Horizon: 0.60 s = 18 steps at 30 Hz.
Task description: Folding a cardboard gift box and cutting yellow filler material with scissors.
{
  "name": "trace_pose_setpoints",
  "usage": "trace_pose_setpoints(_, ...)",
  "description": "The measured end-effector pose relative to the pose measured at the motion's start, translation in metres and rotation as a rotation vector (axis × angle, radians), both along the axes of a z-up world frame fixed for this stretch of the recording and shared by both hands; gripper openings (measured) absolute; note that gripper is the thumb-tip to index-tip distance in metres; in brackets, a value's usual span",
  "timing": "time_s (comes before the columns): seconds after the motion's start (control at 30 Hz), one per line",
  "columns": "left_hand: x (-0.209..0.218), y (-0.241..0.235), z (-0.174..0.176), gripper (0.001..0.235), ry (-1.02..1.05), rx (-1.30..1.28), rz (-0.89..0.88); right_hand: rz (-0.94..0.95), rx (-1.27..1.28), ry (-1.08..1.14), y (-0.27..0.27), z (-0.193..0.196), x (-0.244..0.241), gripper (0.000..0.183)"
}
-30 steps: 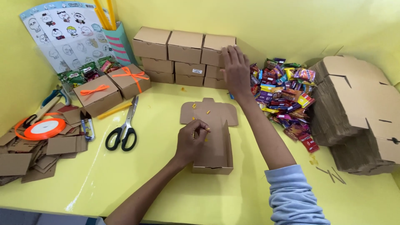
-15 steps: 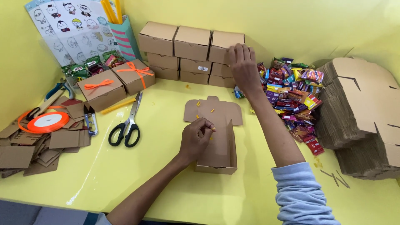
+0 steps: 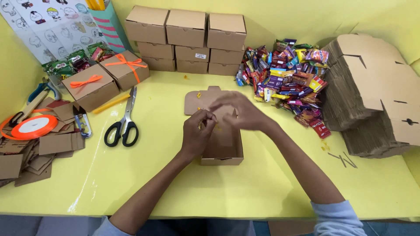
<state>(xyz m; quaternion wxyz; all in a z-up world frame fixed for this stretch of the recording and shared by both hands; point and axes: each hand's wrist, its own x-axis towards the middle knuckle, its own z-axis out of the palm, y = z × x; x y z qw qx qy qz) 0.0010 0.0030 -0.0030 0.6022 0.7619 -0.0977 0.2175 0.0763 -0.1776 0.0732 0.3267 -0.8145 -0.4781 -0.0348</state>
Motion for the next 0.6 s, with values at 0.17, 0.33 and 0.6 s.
trace_pose_setpoints(0.17, 0.001, -0.001, 0.001, 0.008, -0.048, -0.025, 0.007, -0.101, -0.079, 0.151, 0.0, -0.002, -0.025, 0.024)
trace_pose_setpoints(0.33, 0.001, -0.001, 0.003, 0.007, -0.071, -0.022, -0.013, -0.153, -0.073, 0.067, -0.002, -0.044, -0.013, 0.017)
trace_pose_setpoints(0.6, 0.006, 0.0, -0.008, 0.012, -0.062, -0.082, 0.023, -0.129, 0.136, 0.339, -0.007, -0.033, -0.018, 0.012)
